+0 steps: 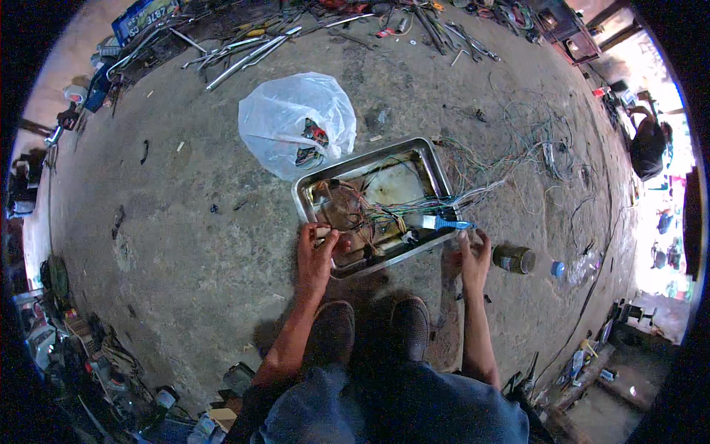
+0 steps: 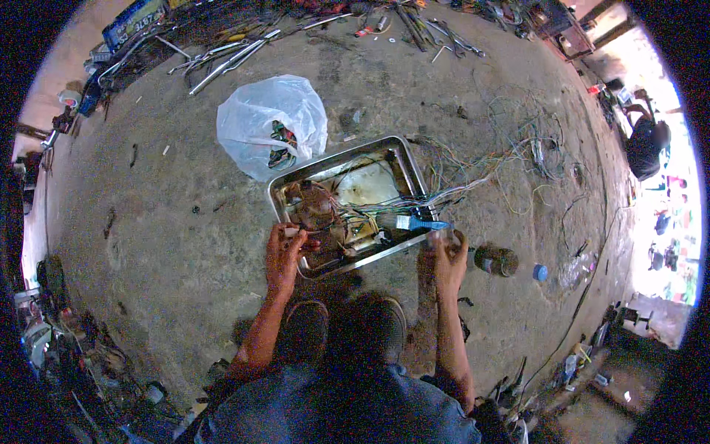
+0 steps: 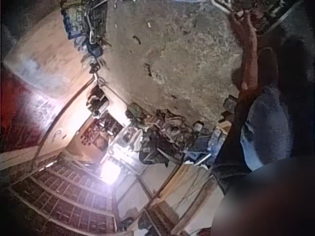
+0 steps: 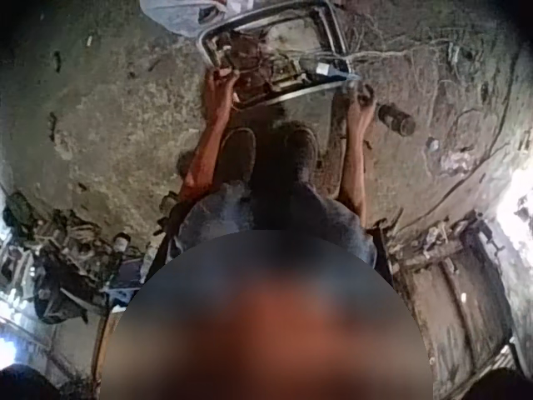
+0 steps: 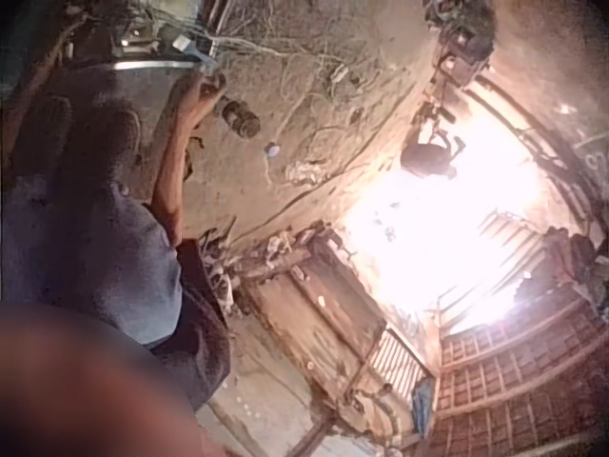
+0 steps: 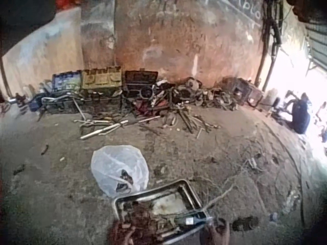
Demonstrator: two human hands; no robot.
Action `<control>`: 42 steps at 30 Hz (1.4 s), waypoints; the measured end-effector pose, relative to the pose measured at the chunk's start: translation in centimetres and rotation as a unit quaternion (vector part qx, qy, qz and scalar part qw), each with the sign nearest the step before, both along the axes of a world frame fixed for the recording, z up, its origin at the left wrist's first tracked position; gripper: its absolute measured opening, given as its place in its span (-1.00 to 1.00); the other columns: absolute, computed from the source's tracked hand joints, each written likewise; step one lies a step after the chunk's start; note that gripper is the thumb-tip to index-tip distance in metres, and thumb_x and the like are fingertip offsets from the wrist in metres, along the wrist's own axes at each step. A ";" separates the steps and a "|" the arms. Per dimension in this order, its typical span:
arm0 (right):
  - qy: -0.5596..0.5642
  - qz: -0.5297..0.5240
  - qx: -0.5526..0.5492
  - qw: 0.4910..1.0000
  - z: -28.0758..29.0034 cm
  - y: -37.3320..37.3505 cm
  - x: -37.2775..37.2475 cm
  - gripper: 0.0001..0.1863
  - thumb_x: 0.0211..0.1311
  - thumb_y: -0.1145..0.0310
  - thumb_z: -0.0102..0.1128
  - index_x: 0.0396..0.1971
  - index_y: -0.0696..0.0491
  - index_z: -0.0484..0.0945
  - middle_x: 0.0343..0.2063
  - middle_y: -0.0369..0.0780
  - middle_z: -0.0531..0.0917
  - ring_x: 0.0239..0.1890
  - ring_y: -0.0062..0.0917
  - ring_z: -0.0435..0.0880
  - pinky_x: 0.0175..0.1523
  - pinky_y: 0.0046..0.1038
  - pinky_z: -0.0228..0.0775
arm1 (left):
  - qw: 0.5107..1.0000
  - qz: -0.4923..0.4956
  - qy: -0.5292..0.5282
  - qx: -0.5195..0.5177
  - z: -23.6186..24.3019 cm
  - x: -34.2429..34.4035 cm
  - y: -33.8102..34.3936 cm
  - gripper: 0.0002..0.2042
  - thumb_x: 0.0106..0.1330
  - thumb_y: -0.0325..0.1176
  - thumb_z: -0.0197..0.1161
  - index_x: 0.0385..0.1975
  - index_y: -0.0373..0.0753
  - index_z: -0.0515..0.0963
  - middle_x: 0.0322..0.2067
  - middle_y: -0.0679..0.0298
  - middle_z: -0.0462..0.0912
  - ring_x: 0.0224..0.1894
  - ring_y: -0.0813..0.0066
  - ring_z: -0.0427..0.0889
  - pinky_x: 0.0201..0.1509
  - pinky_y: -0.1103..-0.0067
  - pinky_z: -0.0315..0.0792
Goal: The person is sorting and repairing the electrical wiring of a motorcycle component inside a metal tray.
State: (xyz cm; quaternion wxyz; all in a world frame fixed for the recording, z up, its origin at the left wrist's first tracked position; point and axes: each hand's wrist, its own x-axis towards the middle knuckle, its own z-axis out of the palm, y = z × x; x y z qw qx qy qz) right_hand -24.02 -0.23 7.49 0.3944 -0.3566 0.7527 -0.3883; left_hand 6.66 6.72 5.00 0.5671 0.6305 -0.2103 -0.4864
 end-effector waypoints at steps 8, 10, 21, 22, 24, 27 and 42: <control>-0.024 0.002 -0.138 0.990 -1.5 -2.3 1.7 -0.75 0.38 0.34 0.39 -0.16 0.11 0.50 -0.42 -0.34 0.59 -0.41 -0.68 0.47 -0.29 -0.54 0.35 | 0.993 -0.081 0.080 0.034 -1.5 1.6 1.2 -0.74 0.57 -0.22 0.17 0.02 -0.27 0.44 -0.12 0.16 0.69 -0.17 0.24 0.78 -0.06 0.40 0.68; -0.043 0.063 -0.225 0.971 0.4 -1.8 3.7 -0.82 0.43 0.37 0.33 -0.15 0.09 0.51 -0.43 -0.36 0.57 -0.42 -0.69 0.44 -0.32 -0.54 0.31 | 0.981 -0.168 0.072 0.063 -1.3 1.9 1.2 -0.70 0.55 -0.28 0.20 0.09 -0.36 0.44 -0.17 0.13 0.67 -0.24 0.31 0.78 -0.17 0.37 0.67; 0.079 0.181 -0.172 0.965 1.5 -2.9 2.6 -0.86 0.47 0.40 0.22 -0.15 0.16 0.57 -0.42 -0.19 0.66 -0.38 -0.55 0.58 -0.21 -0.44 0.45 | 0.944 -0.251 0.098 0.189 -1.4 -0.1 0.2 -0.59 0.61 0.05 0.06 0.14 -0.14 0.57 -0.34 0.43 0.52 -0.37 0.65 0.42 -0.33 0.62 0.40; 0.137 0.205 -0.172 0.954 1.7 -3.1 2.1 -0.86 0.47 0.40 0.22 -0.15 0.16 0.56 -0.39 -0.14 0.68 -0.38 -0.46 0.61 -0.20 -0.42 0.47 | 0.957 -0.207 0.120 0.166 -1.5 -0.6 0.1 -0.55 0.59 0.11 0.05 0.13 -0.13 0.58 -0.39 0.47 0.44 -0.40 0.67 0.36 -0.35 0.65 0.34; 0.190 0.240 -0.164 0.938 1.3 -2.9 2.3 -0.85 0.46 0.41 0.22 -0.11 0.16 0.58 -0.32 -0.07 0.72 -0.37 -0.29 0.66 -0.18 -0.41 0.49 | 0.967 -0.162 0.140 0.141 -2.1 -0.6 0.1 -0.52 0.58 0.17 0.04 0.12 -0.12 0.59 -0.43 0.51 0.35 -0.43 0.70 0.29 -0.37 0.68 0.29; 0.164 0.272 -0.146 0.937 1.4 -3.3 2.9 -0.82 0.45 0.42 0.23 -0.05 0.16 0.59 -0.31 -0.08 0.72 -0.35 -0.32 0.67 -0.17 -0.42 0.50 | 0.961 -0.190 0.130 0.154 -3.3 -0.6 0.2 -0.43 0.51 0.26 0.09 0.16 -0.14 0.51 -0.37 0.45 0.47 -0.38 0.62 0.44 -0.27 0.59 0.44; 0.040 0.407 -0.174 0.896 3.6 -0.9 11.4 -0.75 0.32 0.50 0.33 -0.02 0.20 0.69 -0.16 -0.08 0.78 -0.17 -0.40 0.75 0.00 -0.40 0.56 | 0.932 -0.183 0.260 0.176 -3.8 -1.1 -1.2 -0.06 0.34 0.62 -0.34 0.23 -0.13 0.52 -0.35 0.42 0.54 -0.48 0.70 0.33 -0.44 0.67 0.22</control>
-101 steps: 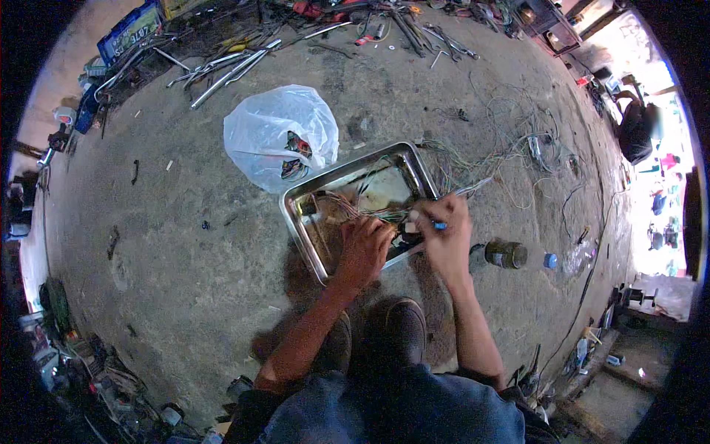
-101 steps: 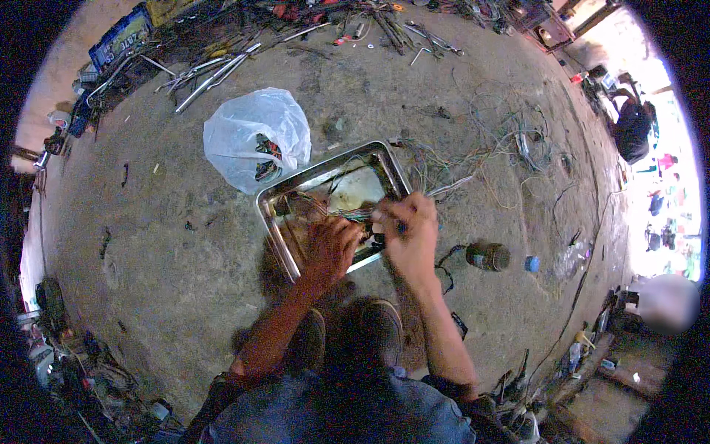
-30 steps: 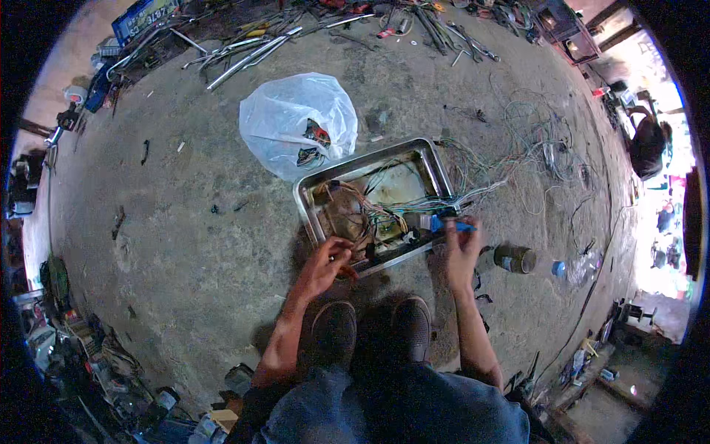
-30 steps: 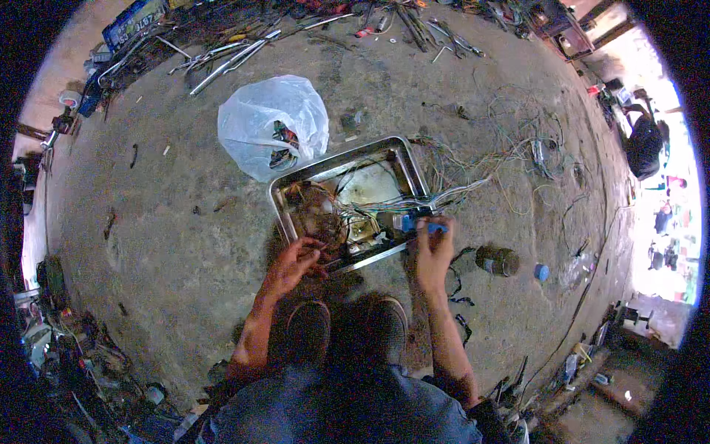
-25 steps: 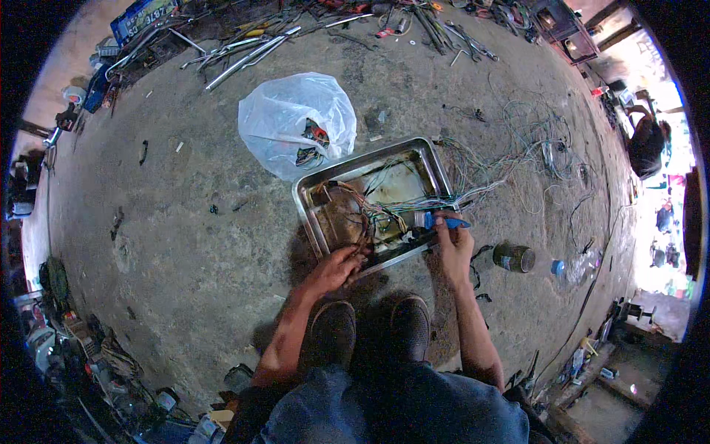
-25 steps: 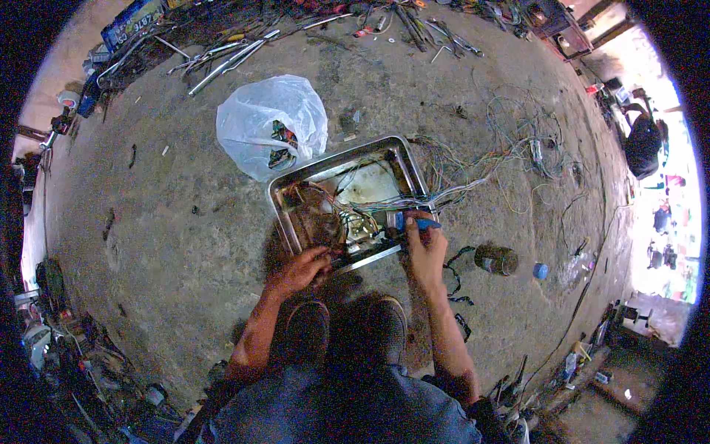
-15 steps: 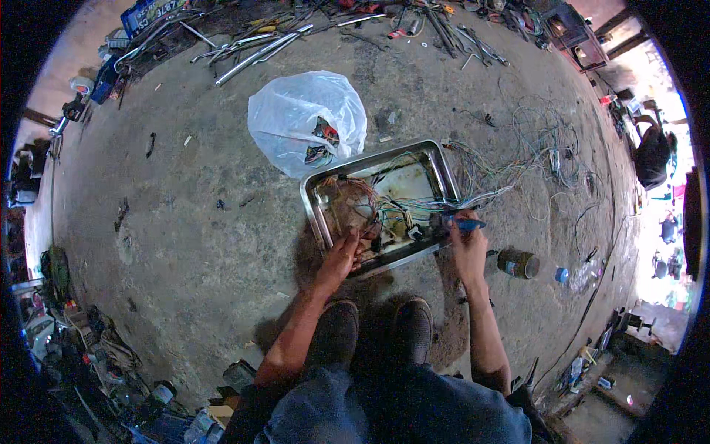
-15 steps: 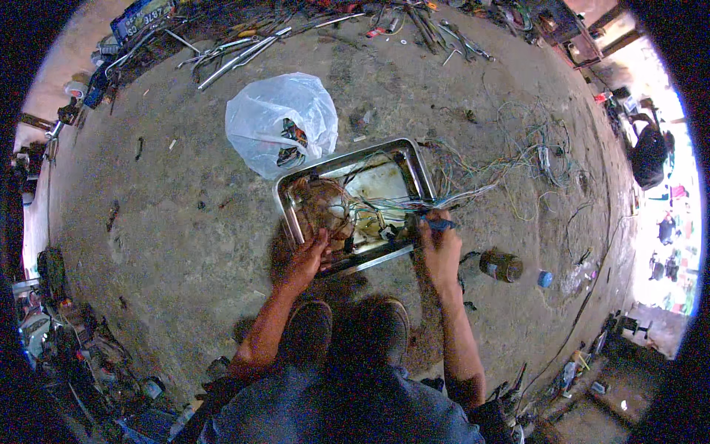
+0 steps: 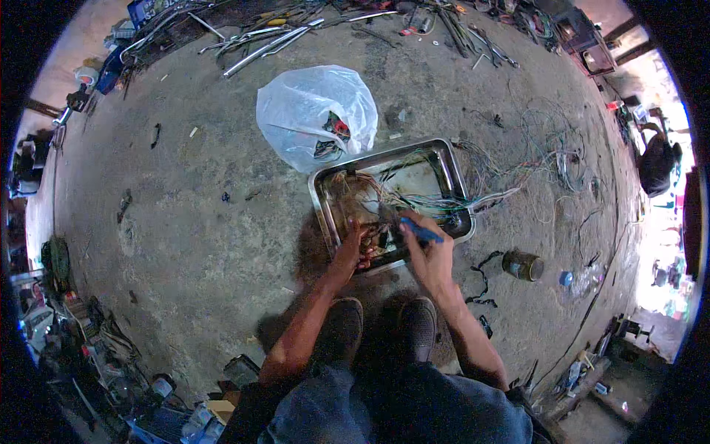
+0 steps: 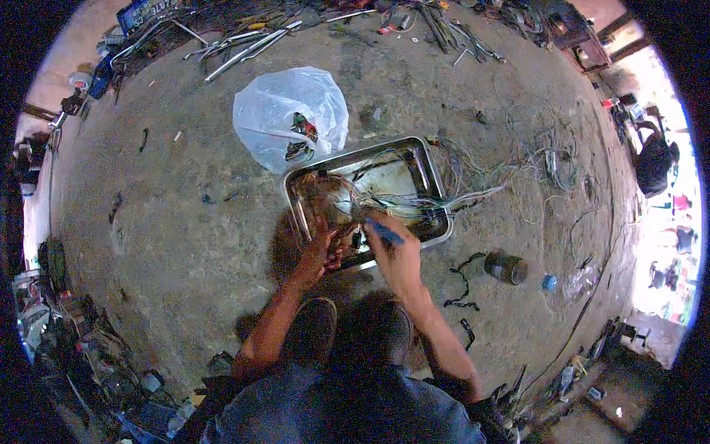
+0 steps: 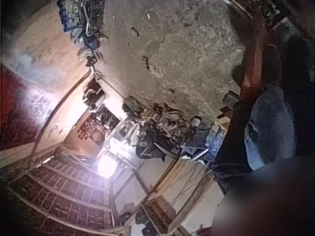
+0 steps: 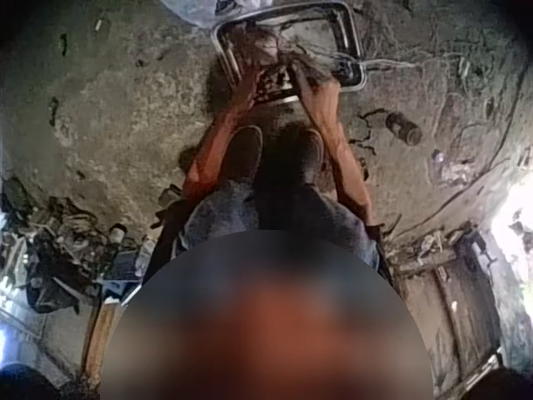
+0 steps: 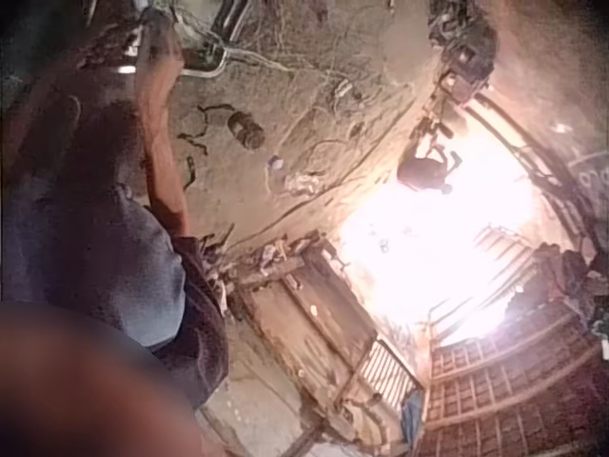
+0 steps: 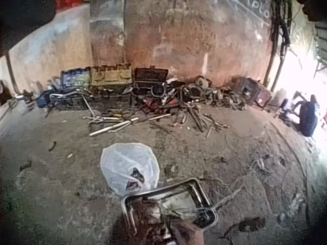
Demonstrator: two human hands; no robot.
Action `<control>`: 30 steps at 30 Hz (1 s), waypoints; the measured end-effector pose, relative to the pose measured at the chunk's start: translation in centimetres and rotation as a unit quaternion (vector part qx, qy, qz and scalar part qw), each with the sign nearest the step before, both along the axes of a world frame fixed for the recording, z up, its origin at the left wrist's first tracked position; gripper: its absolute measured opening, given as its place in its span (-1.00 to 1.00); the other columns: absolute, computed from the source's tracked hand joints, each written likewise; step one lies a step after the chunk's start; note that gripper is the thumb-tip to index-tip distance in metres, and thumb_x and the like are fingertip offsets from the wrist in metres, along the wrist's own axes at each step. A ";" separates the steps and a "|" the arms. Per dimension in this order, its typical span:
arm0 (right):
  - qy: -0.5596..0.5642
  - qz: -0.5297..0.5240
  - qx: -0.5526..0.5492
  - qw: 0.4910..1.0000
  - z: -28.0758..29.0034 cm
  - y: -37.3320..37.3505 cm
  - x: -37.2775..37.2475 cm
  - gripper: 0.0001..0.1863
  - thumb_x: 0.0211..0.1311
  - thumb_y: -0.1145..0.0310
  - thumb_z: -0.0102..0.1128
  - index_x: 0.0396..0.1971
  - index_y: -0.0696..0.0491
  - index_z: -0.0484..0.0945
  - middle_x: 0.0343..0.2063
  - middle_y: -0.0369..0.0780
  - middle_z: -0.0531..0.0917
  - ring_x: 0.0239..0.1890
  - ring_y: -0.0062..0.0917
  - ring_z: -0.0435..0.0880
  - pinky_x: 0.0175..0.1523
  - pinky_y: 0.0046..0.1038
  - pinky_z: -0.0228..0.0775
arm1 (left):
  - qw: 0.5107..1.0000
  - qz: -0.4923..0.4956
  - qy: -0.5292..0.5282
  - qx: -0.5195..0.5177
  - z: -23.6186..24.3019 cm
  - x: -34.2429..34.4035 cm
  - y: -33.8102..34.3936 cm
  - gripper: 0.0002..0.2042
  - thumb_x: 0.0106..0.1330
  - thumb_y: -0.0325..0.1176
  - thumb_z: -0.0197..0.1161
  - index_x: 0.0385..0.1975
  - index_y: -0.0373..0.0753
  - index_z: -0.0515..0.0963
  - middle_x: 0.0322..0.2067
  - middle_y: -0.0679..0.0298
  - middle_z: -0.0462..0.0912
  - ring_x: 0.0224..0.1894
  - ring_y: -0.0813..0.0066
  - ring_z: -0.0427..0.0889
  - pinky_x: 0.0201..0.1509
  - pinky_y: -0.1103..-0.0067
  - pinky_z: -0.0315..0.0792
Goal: The person is sorting and repairing the electrical wiring of a motorcycle component inside a metal tray.
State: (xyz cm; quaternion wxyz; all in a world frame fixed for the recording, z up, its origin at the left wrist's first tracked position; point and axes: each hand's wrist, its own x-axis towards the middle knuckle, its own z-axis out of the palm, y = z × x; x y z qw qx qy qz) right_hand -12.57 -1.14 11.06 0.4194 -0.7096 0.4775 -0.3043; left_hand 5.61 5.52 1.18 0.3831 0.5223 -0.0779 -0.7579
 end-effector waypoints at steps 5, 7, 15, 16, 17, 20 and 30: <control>0.025 0.070 0.065 0.995 -2.1 1.9 -1.0 -0.76 0.31 0.50 0.33 -0.04 0.19 0.67 -0.09 -0.01 0.75 -0.04 -0.16 0.76 0.09 -0.34 0.58 | 0.996 0.034 -0.061 -0.053 2.5 -1.2 -0.5 -0.01 0.32 0.65 -0.40 0.19 -0.18 0.53 -0.42 0.43 0.49 -0.56 0.70 0.30 -0.49 0.65 0.20; 0.048 0.032 0.048 0.997 -0.4 0.7 -0.2 -0.74 0.28 0.52 0.35 -0.04 0.20 0.66 -0.09 -0.01 0.75 -0.06 -0.13 0.77 0.06 -0.33 0.60 | 0.993 0.060 -0.090 -0.046 1.7 -1.0 -0.3 0.00 0.32 0.64 -0.43 0.19 -0.20 0.53 -0.39 0.43 0.53 -0.58 0.69 0.31 -0.50 0.64 0.21; 0.007 0.047 0.007 0.999 -2.5 1.8 -0.6 -0.76 0.34 0.54 0.30 -0.02 0.17 0.68 -0.20 -0.09 0.77 -0.17 -0.38 0.77 -0.04 -0.41 0.58 | 0.984 0.036 -0.161 -0.061 4.0 -1.1 -0.4 -0.04 0.42 0.54 -0.52 0.27 -0.22 0.50 -0.11 0.32 0.62 -0.32 0.64 0.53 -0.27 0.65 0.43; 0.009 0.012 0.070 0.997 -1.1 1.1 -0.1 -0.66 0.20 0.56 0.37 0.01 0.17 0.66 -0.10 -0.03 0.74 -0.06 -0.24 0.75 0.06 -0.33 0.56 | 0.982 0.018 -0.153 -0.105 3.4 -0.7 -0.3 -0.04 0.42 0.55 -0.51 0.31 -0.20 0.48 0.01 0.29 0.61 -0.15 0.63 0.56 -0.11 0.60 0.49; 0.011 -0.023 0.132 0.991 -0.4 0.8 0.3 -0.54 0.06 0.59 0.44 0.04 0.17 0.64 -0.01 0.03 0.72 0.05 -0.10 0.72 0.16 -0.24 0.55 | 0.982 0.019 -0.157 -0.104 2.9 -0.5 0.0 -0.04 0.42 0.55 -0.51 0.31 -0.20 0.48 0.01 0.29 0.61 -0.15 0.63 0.56 -0.11 0.60 0.49; 0.016 0.010 -0.050 0.999 -0.7 3.3 0.1 -0.76 0.34 0.52 0.31 -0.02 0.14 0.68 -0.19 -0.06 0.76 -0.17 -0.29 0.78 -0.04 -0.37 0.58 | 0.980 0.046 -0.173 -0.084 3.4 -1.7 -0.6 -0.04 0.40 0.57 -0.51 0.34 -0.11 0.47 0.03 0.30 0.61 -0.15 0.59 0.58 -0.07 0.54 0.53; 0.016 0.056 -0.042 0.997 -1.9 5.0 -0.6 -0.73 0.33 0.52 0.32 0.02 0.09 0.68 -0.09 -0.08 0.76 -0.03 -0.23 0.77 0.08 -0.33 0.58 | 0.988 0.014 -0.148 -0.033 1.7 -0.5 -0.1 -0.04 0.37 0.60 -0.53 0.36 -0.04 0.45 -0.17 0.39 0.68 -0.25 0.66 0.58 -0.18 0.60 0.46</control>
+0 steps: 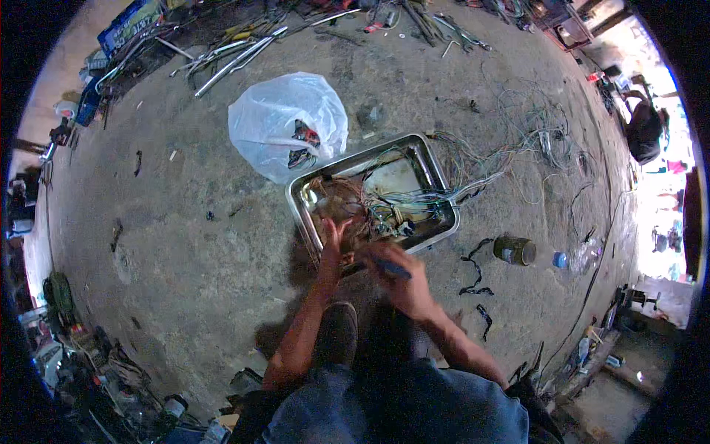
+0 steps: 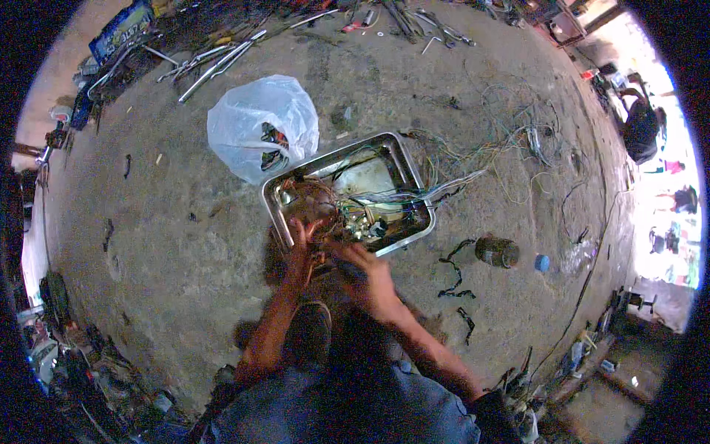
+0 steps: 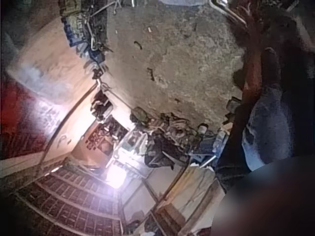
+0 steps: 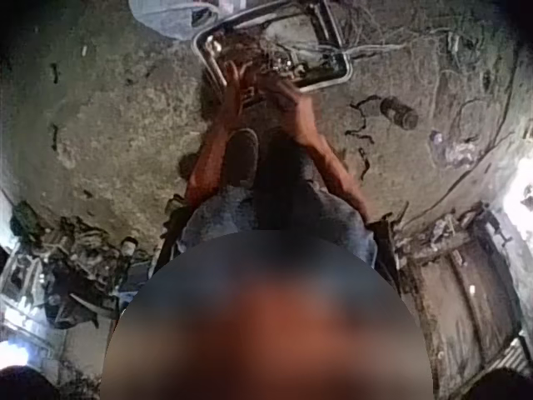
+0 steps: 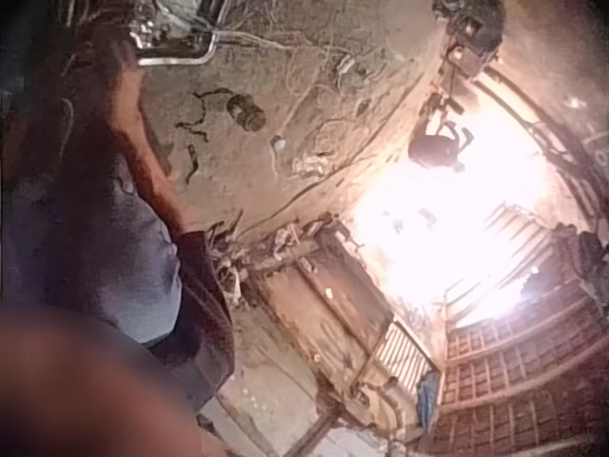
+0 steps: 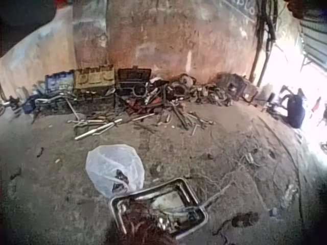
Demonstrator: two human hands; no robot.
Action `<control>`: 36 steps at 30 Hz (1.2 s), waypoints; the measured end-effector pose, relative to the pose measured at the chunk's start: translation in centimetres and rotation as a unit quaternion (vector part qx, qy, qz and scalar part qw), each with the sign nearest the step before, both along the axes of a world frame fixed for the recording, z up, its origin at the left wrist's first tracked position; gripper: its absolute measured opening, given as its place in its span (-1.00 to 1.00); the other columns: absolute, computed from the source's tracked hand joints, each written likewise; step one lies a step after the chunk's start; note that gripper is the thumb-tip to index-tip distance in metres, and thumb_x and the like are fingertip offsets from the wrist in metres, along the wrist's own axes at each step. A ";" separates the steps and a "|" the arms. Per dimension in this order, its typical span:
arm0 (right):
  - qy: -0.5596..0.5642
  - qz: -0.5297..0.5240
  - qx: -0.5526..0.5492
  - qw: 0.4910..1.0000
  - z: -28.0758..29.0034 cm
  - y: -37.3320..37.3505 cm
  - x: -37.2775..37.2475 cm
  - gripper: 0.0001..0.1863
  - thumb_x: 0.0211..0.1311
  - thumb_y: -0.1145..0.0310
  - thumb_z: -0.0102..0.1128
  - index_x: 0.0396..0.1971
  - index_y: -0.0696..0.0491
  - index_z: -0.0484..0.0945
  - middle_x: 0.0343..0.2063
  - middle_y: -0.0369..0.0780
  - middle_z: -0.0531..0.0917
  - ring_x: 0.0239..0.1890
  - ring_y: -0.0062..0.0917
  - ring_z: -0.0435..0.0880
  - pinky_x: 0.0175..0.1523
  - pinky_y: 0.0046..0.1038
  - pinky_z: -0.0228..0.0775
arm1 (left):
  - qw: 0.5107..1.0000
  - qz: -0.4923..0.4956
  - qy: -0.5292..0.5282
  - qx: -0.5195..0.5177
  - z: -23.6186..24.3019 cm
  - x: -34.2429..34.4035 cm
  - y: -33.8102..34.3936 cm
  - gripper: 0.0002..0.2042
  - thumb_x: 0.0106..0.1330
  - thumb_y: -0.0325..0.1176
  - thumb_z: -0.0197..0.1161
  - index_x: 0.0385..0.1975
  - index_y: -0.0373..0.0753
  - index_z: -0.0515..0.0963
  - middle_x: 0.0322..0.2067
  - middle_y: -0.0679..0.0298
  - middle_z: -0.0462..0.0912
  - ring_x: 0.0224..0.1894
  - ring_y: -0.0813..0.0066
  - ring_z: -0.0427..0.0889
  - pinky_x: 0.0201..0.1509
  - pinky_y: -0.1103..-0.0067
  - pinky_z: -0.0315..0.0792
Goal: The person is sorting and repairing the electrical wiring of a motorcycle component inside a metal tray.
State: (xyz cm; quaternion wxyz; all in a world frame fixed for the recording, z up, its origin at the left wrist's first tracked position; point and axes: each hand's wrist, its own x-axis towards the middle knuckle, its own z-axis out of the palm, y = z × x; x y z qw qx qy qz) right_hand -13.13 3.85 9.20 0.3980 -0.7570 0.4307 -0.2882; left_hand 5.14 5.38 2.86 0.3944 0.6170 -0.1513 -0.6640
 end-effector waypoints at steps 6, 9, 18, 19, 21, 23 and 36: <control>-0.006 -0.115 -0.008 0.993 1.6 -2.3 0.1 -0.71 0.29 0.54 0.33 0.01 0.10 0.68 -0.11 -0.07 0.76 -0.06 -0.13 0.75 0.07 -0.29 0.58 | 0.989 0.048 -0.122 -0.064 0.6 -0.3 0.0 -0.04 0.42 0.55 -0.44 0.34 -0.25 0.44 0.16 0.09 0.60 0.18 0.35 0.58 0.34 0.42 0.40; 0.015 -0.114 -0.109 0.987 -1.1 -0.7 -1.1 -0.65 0.23 0.55 0.38 0.03 0.06 0.69 -0.13 -0.10 0.76 -0.11 -0.16 0.75 0.03 -0.26 0.58 | 0.993 0.021 -0.009 0.117 1.3 0.0 -0.6 0.00 0.43 0.55 -0.42 0.26 -0.35 0.51 0.13 0.04 0.63 0.22 0.18 0.55 0.41 0.37 0.28; 0.016 -0.077 -0.082 0.994 -0.2 -0.8 -0.1 -0.66 0.19 0.54 0.40 -0.01 0.05 0.71 -0.15 -0.13 0.75 -0.13 -0.19 0.67 0.01 -0.25 0.53 | 0.956 -0.121 -0.255 -0.085 -2.4 0.6 1.5 -0.46 0.59 0.11 -0.02 0.16 -0.27 0.57 -0.22 0.20 0.70 -0.20 0.37 0.68 -0.05 0.47 0.55; -0.026 -0.044 -0.086 0.995 0.0 -0.3 -0.1 -0.68 0.19 0.54 0.40 -0.03 0.06 0.71 -0.17 -0.12 0.76 -0.15 -0.19 0.66 -0.01 -0.25 0.52 | 0.964 -0.159 -0.209 -0.032 -2.8 1.0 1.5 -0.55 0.63 -0.02 -0.01 0.13 -0.28 0.57 -0.25 0.19 0.69 -0.21 0.38 0.64 -0.01 0.44 0.51; 0.009 -0.008 -0.115 0.993 -2.7 -0.5 -0.6 -0.70 0.20 0.53 0.39 -0.04 0.07 0.71 -0.20 -0.13 0.76 -0.16 -0.20 0.66 -0.05 -0.27 0.50 | 0.983 -0.088 -0.135 -0.092 -3.9 0.9 1.8 -0.63 0.63 -0.12 0.03 0.15 -0.28 0.54 -0.33 0.22 0.68 -0.32 0.45 0.62 -0.17 0.49 0.51; 0.064 -0.101 -0.127 0.985 -1.6 -2.1 -1.4 -0.68 0.20 0.53 0.38 -0.02 0.05 0.71 -0.18 -0.15 0.76 -0.13 -0.22 0.67 -0.03 -0.27 0.49 | 0.918 -0.149 -0.287 -0.230 -1.2 -0.3 1.7 -0.70 0.63 -0.21 0.05 0.13 -0.27 0.53 -0.32 0.23 0.68 -0.35 0.46 0.63 -0.22 0.50 0.53; -0.130 -0.247 0.060 0.959 3.0 -3.8 1.9 -0.76 0.36 0.39 0.35 -0.06 0.17 0.71 -0.12 -0.02 0.78 -0.11 -0.24 0.80 0.01 -0.38 0.59 | 0.988 -0.024 0.107 -0.112 0.4 1.0 0.1 -0.75 0.42 -0.41 0.14 0.05 -0.26 0.54 -0.34 0.30 0.65 -0.43 0.53 0.61 -0.30 0.59 0.53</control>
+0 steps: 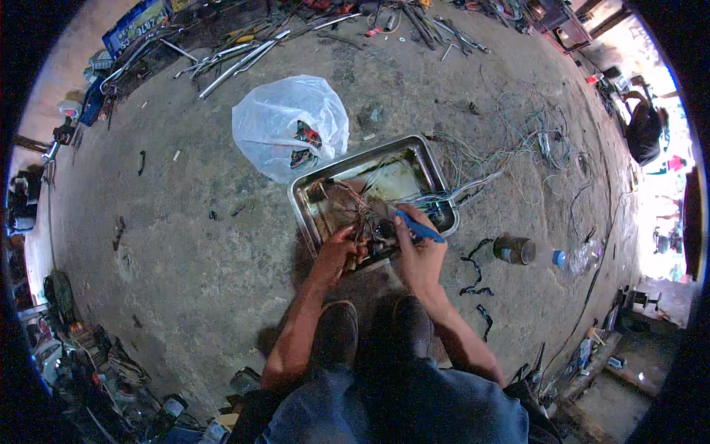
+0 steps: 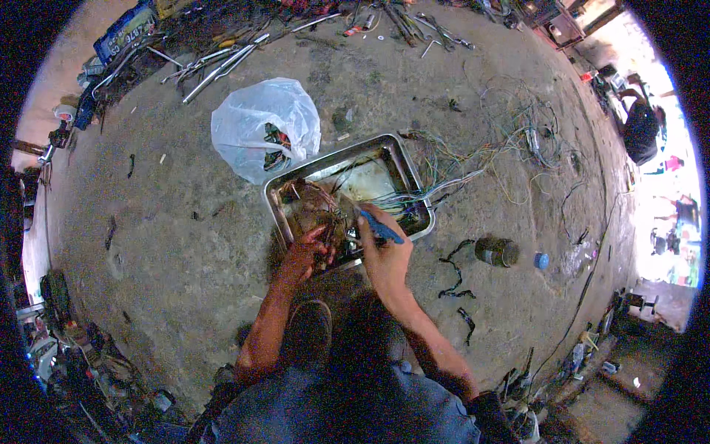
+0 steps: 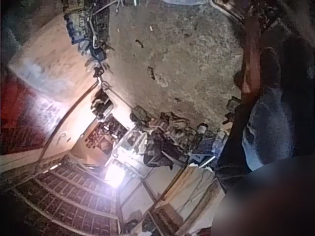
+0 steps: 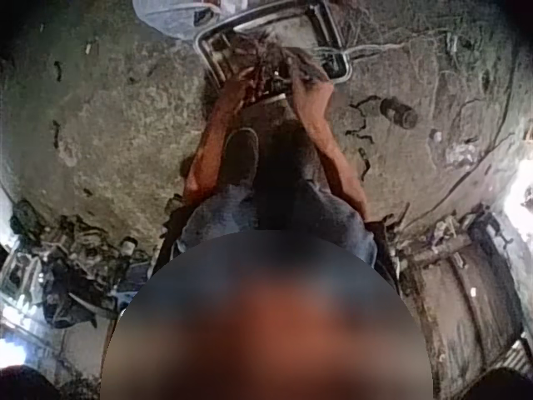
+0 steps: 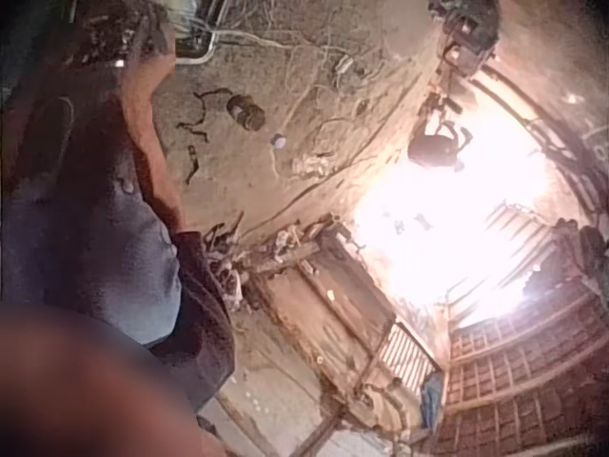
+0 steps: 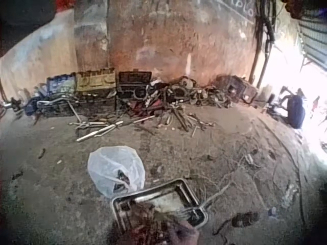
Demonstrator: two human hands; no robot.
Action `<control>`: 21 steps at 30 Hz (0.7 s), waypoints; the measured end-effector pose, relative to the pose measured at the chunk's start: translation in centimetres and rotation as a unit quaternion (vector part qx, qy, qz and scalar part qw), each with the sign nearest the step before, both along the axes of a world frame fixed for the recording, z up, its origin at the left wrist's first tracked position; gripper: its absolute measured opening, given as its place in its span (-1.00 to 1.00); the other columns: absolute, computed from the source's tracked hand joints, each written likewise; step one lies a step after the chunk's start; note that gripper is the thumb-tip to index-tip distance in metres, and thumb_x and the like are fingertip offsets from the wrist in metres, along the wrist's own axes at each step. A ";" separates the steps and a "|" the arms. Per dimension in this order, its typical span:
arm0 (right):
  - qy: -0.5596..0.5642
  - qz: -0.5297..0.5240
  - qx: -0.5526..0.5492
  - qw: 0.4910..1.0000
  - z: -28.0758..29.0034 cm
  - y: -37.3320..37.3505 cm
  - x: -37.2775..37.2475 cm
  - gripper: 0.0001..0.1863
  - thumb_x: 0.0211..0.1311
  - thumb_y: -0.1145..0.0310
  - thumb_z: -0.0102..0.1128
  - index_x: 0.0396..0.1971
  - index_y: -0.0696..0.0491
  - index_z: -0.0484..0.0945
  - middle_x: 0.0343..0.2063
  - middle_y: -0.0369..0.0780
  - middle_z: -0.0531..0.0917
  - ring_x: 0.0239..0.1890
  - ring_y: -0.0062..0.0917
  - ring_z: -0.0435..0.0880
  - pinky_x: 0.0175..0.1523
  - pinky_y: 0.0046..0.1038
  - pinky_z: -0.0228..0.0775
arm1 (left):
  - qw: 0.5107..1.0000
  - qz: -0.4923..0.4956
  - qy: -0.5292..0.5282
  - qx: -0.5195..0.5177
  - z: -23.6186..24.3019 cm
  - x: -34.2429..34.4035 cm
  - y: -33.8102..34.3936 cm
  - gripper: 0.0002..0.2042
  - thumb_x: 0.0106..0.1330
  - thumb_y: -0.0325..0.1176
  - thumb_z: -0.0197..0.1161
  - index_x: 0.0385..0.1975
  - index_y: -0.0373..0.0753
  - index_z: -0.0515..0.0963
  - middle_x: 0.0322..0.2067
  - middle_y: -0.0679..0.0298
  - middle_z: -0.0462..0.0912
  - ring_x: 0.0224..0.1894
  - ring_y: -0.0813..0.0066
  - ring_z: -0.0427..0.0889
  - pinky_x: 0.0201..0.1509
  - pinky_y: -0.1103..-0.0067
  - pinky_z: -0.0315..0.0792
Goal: The person is sorting and repairing the electrical wiring of a motorcycle component inside a metal tray.
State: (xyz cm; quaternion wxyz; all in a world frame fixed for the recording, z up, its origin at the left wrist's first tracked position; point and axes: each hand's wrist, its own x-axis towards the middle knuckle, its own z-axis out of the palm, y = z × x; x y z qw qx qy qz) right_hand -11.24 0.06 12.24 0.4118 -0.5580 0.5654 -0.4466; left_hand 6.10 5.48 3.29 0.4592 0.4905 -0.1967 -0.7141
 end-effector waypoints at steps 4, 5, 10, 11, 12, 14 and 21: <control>0.174 0.104 -0.024 0.979 -4.0 -0.2 -1.0 -0.75 0.31 0.36 0.40 -0.08 0.13 0.72 -0.30 -0.04 0.78 -0.23 -0.31 0.81 -0.12 -0.43 0.58 | 0.996 0.041 0.025 0.081 -0.2 -2.0 -1.2 -0.78 0.45 -0.18 0.17 -0.12 -0.19 0.54 -0.44 0.40 0.57 -0.51 0.62 0.52 -0.49 0.64 0.40; 0.178 0.102 -0.023 0.978 -4.7 -0.2 -2.1 -0.75 0.31 0.36 0.40 -0.08 0.13 0.72 -0.30 -0.04 0.78 -0.23 -0.31 0.81 -0.12 -0.43 0.58 | 0.987 0.061 -0.001 0.149 0.1 -2.6 -1.7 -0.75 0.48 -0.11 0.17 -0.17 -0.16 0.54 -0.48 0.43 0.53 -0.53 0.63 0.49 -0.55 0.65 0.35; 0.093 0.057 0.025 0.994 -0.7 -1.3 0.0 -0.76 0.32 0.32 0.39 -0.12 0.15 0.73 -0.29 -0.04 0.78 -0.24 -0.27 0.80 -0.14 -0.43 0.58 | 0.985 0.016 -0.073 0.153 -2.7 -0.3 -1.6 -0.56 0.43 0.16 0.23 -0.20 -0.16 0.56 -0.54 0.46 0.49 -0.60 0.64 0.42 -0.59 0.64 0.27; 0.041 0.051 -0.022 0.998 -0.5 -1.6 0.6 -0.77 0.32 0.32 0.39 -0.16 0.15 0.74 -0.27 -0.04 0.78 -0.25 -0.26 0.80 -0.14 -0.42 0.58 | 0.987 -0.018 -0.090 0.130 -3.4 0.0 -1.4 -0.51 0.40 0.22 0.26 -0.18 -0.17 0.59 -0.55 0.47 0.49 -0.62 0.66 0.40 -0.59 0.64 0.26; 0.101 0.099 -0.064 0.988 -3.0 -2.2 -0.5 -0.80 0.32 0.36 0.37 -0.16 0.15 0.75 -0.20 -0.03 0.78 -0.23 -0.24 0.80 -0.13 -0.38 0.58 | 0.988 -0.025 -0.084 0.127 -3.3 -1.0 -2.0 -0.51 0.40 0.22 0.26 -0.18 -0.17 0.59 -0.55 0.47 0.49 -0.62 0.66 0.40 -0.59 0.64 0.26; 0.150 0.079 -0.047 0.984 -4.0 -2.7 -1.6 -0.80 0.33 0.37 0.35 -0.14 0.15 0.74 -0.17 -0.03 0.78 -0.20 -0.21 0.80 -0.09 -0.36 0.59 | 0.972 -0.069 -0.221 0.024 -1.9 -1.8 -2.6 -0.49 0.38 0.22 0.30 -0.16 -0.21 0.64 -0.53 0.47 0.52 -0.63 0.68 0.38 -0.57 0.62 0.25; 0.084 0.041 -0.081 0.992 -3.0 -2.9 -1.8 -0.77 0.33 0.38 0.34 -0.08 0.14 0.72 -0.19 -0.05 0.77 -0.21 -0.23 0.76 -0.06 -0.35 0.56 | 0.959 -0.083 -0.264 0.068 -0.6 -1.1 -2.5 -0.62 0.48 0.01 0.21 -0.19 -0.25 0.67 -0.50 0.40 0.61 -0.56 0.60 0.47 -0.44 0.54 0.35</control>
